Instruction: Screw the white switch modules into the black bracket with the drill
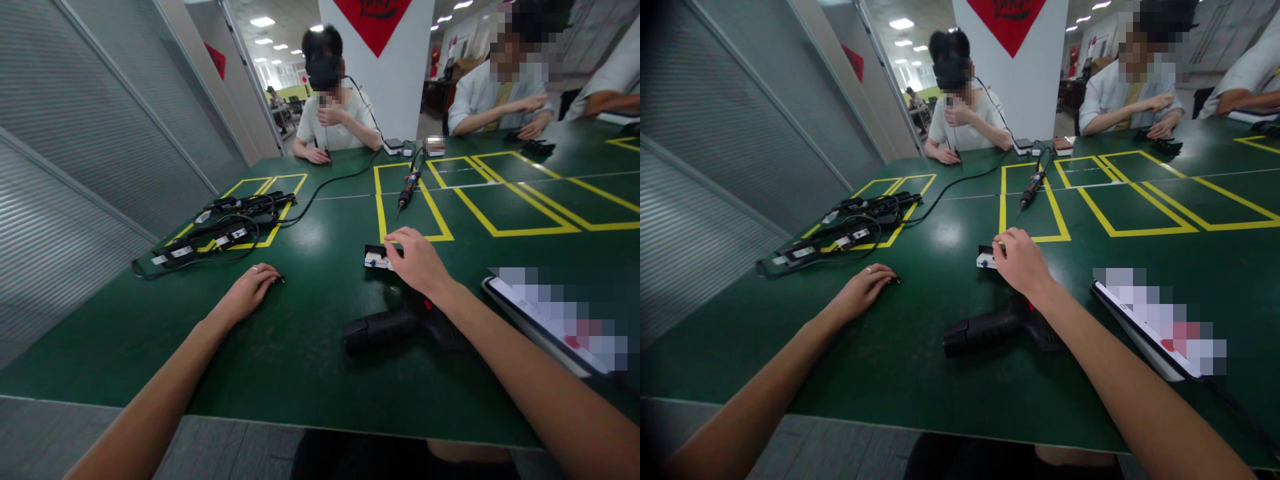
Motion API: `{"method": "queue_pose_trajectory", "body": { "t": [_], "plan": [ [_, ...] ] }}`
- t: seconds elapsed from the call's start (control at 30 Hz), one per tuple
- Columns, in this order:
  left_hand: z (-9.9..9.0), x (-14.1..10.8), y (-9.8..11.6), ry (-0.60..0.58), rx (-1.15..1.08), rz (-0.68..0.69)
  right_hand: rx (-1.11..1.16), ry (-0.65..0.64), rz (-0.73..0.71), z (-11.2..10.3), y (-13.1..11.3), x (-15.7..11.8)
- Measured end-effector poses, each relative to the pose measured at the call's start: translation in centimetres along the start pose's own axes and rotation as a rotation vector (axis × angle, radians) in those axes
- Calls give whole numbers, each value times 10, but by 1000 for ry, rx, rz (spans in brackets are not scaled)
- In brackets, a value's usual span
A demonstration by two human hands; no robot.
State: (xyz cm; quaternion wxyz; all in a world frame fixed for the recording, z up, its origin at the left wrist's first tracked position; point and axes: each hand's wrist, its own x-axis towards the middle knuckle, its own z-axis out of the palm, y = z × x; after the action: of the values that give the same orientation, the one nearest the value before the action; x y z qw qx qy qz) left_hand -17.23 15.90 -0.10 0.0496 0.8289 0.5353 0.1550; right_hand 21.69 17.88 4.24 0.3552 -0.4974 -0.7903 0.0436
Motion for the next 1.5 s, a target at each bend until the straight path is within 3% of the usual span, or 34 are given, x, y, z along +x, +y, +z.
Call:
{"method": "queue_pose_trajectory", "body": {
  "t": [0.13,0.27,0.37,0.5,0.63,0.77,1.17,1.33,1.5],
  "plan": [
    [0,-1,-1,10,-25,-13,29,-43,-66,-4,-20,9],
    [0,-4,0,25,-44,-31,13,-237,-239,7,-62,23],
    [-1,-7,3,31,-55,-38,-28,-409,-306,36,-94,36],
    [-2,-9,6,27,-67,-42,3,-557,-317,91,-120,51],
    [-1,-10,9,17,-78,-45,24,-594,-329,137,-132,57],
    [3,-11,13,10,-85,-43,27,-563,-348,159,-137,54],
    [8,-11,18,21,-70,-91,31,-556,-380,164,-138,47],
    [8,-9,22,51,-112,-147,62,-508,-259,153,-124,51],
    [8,-9,23,83,-227,-256,367,-415,-66,158,-116,54]
  ]
}}
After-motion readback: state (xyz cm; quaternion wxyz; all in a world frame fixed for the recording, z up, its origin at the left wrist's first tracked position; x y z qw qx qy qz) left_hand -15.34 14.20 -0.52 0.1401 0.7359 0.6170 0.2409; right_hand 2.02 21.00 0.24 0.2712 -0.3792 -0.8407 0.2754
